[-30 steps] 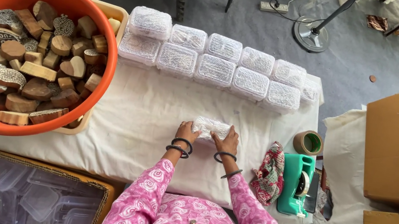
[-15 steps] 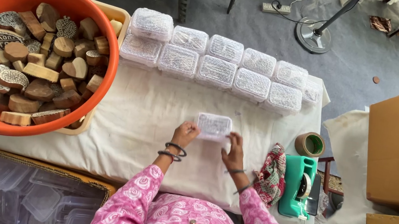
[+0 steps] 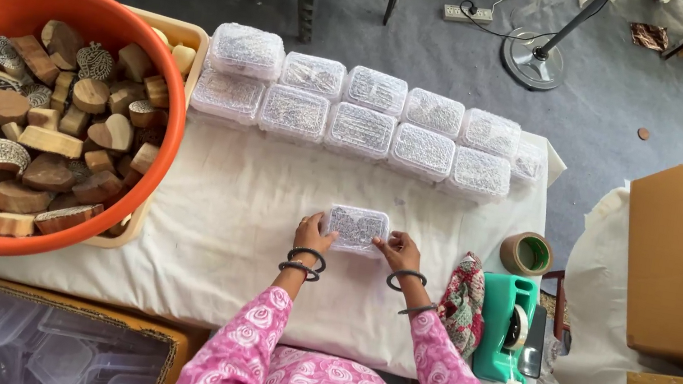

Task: The person wraps a plastic container in bubble wrap, secures it with tape, then selects a wooden stamp from a bowl and wipes it with a cloth.

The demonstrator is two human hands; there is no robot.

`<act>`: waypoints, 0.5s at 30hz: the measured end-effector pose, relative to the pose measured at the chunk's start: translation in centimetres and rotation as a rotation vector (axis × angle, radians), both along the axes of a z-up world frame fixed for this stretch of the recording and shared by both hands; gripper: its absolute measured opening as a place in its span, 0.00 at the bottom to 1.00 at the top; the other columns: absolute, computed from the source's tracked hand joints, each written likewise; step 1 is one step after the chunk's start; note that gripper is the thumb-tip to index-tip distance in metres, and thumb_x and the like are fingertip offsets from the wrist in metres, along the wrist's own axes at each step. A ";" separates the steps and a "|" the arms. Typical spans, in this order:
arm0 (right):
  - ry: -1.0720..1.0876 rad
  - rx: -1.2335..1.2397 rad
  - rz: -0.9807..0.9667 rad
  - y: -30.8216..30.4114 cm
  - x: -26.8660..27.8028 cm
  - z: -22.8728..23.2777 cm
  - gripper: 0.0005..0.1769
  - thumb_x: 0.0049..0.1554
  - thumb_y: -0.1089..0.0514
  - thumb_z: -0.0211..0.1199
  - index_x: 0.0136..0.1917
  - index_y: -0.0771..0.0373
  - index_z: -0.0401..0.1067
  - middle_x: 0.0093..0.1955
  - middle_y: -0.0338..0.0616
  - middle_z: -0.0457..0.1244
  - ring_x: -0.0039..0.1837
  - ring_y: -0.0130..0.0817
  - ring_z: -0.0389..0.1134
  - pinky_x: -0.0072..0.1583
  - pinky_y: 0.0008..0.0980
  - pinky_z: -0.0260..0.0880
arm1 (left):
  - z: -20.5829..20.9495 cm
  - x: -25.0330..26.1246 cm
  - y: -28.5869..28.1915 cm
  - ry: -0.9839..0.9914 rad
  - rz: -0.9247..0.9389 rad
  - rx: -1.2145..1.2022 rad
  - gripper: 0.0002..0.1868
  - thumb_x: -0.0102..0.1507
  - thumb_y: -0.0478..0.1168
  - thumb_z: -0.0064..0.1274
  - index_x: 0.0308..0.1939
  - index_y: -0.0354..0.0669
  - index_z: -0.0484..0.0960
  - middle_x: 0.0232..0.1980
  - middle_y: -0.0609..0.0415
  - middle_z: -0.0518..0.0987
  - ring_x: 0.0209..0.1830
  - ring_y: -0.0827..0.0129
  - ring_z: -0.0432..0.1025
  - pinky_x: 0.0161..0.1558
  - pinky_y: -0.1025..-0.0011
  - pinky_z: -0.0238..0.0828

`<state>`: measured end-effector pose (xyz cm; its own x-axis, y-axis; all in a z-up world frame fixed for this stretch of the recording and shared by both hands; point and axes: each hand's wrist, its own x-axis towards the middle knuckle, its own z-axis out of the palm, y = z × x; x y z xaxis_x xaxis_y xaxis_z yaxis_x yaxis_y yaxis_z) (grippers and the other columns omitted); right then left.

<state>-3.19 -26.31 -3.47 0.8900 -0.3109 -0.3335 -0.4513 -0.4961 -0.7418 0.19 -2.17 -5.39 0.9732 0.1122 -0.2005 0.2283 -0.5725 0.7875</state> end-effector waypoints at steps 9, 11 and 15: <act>0.051 0.034 0.011 -0.5 1.5 -3.3 0.42 0.46 0.41 0.79 0.64 0.69 0.72 0.49 0.49 0.71 0.51 0.37 0.74 0.53 0.34 0.75 | -0.3 1.4 0.5 0.115 -0.082 0.086 0.26 0.52 0.45 0.71 0.48 0.35 0.82 0.50 0.40 0.78 0.53 0.49 0.72 0.57 0.59 0.70; 0.065 0.179 -0.002 -0.6 0.3 -3.7 0.39 0.48 0.41 0.79 0.62 0.71 0.74 0.47 0.48 0.71 0.49 0.36 0.72 0.51 0.34 0.73 | -0.3 1.0 0.6 0.137 -0.069 -0.049 0.25 0.53 0.44 0.69 0.50 0.36 0.83 0.49 0.43 0.82 0.50 0.54 0.76 0.54 0.62 0.73; 0.135 0.725 -0.091 0.6 -2.9 2.2 0.27 0.50 0.45 0.76 0.55 0.65 0.77 0.44 0.39 0.71 0.44 0.32 0.70 0.45 0.33 0.70 | 3.2 -2.3 0.8 0.331 0.158 -0.630 0.33 0.53 0.39 0.67 0.62 0.46 0.75 0.50 0.56 0.78 0.45 0.65 0.75 0.40 0.64 0.71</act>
<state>-6.09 -25.71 -1.29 0.8078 -0.0420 -0.5880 -0.5779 0.1404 -0.8040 -2.09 -1.38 -2.22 0.8320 0.0122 -0.5546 0.5542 0.0266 0.8320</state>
